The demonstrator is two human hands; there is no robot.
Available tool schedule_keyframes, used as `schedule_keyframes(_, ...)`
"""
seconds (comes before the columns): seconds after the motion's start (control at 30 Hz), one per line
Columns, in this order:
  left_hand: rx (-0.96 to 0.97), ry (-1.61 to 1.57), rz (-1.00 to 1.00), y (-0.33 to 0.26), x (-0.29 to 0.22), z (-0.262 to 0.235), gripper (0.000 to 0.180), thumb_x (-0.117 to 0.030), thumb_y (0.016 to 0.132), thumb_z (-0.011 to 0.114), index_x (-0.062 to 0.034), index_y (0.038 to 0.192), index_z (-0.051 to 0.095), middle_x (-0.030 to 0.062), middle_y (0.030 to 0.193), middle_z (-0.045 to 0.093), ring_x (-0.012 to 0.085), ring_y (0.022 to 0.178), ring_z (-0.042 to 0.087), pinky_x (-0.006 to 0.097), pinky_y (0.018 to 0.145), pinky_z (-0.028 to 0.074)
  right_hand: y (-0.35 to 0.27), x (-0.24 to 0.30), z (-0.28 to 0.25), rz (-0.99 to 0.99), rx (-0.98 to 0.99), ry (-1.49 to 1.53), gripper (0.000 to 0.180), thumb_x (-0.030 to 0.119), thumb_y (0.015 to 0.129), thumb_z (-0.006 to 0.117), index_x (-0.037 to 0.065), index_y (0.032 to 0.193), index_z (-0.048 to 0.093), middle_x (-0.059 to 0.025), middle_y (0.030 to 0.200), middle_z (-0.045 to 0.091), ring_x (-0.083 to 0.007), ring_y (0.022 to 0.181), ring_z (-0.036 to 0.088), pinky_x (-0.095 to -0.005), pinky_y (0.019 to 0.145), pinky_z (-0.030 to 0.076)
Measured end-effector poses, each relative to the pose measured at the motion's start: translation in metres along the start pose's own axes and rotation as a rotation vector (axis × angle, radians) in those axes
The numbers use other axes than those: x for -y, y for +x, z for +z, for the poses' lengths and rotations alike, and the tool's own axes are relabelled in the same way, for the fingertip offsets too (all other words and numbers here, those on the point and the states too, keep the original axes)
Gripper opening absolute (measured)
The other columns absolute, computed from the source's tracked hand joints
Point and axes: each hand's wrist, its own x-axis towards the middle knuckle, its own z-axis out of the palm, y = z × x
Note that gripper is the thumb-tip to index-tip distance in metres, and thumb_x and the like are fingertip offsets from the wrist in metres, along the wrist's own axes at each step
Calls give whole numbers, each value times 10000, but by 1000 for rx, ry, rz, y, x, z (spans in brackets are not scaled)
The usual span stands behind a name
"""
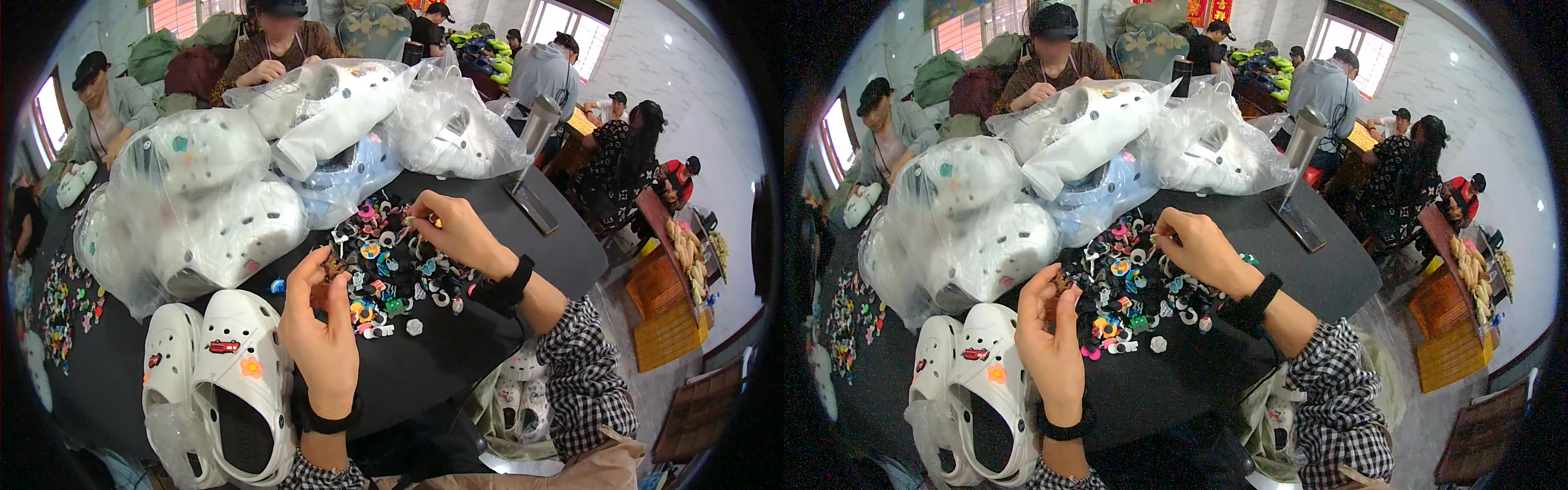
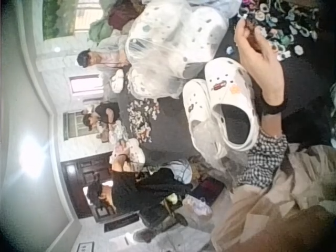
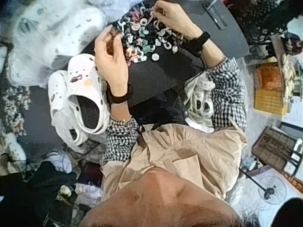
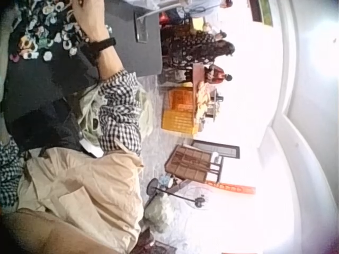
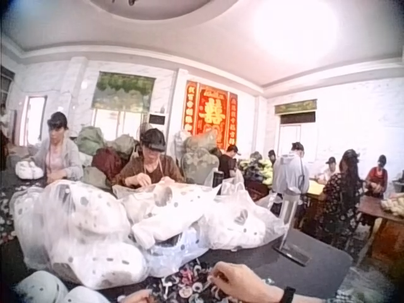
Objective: Applying decorative charms to plastic clog-style shoes.
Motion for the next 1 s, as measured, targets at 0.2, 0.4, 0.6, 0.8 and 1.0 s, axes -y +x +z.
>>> schedule_keyframes(0.2,28,31,4,1,-5,0,263,-23,973,589,5,1234,575,38,960,632,80,840,567,221,760,446,-2,13,-5,81,-38,288,96,50,927,610,-17,983,571,-147,801,686,-201,664,681,-327,651,543)
schedule_keyframes(0.4,-73,-29,30,-1,-3,2,261,-48,990,547,-1,1246,563,26,921,566,77,742,490,210,677,410,1,21,-36,132,-24,435,158,24,967,547,-2,1119,577,-46,858,653,-87,756,649,-269,695,544)
schedule_keyframes(0.6,-150,-40,56,-2,-7,-2,238,-70,989,562,-27,1223,564,9,909,548,69,744,490,201,674,404,10,43,-52,116,36,276,116,58,976,553,22,1083,580,-28,992,614,-84,823,575,-253,755,474)
schedule_keyframes(0.8,-190,-77,61,-1,-8,1,233,-83,1012,537,-42,1241,535,18,925,581,64,772,501,198,709,417,2,29,-17,-367,220,96,329,-95,783,530,39,1046,676,-152,1011,633,-333,972,630,-415,820,520)
schedule_keyframes(1.0,-179,-87,61,0,-7,0,226,-71,1012,532,-33,1234,534,21,927,581,67,779,508,198,714,418,-3,22,9,-467,254,-234,264,-16,796,599,51,1037,685,-118,971,601,-309,944,601,-405,851,506)
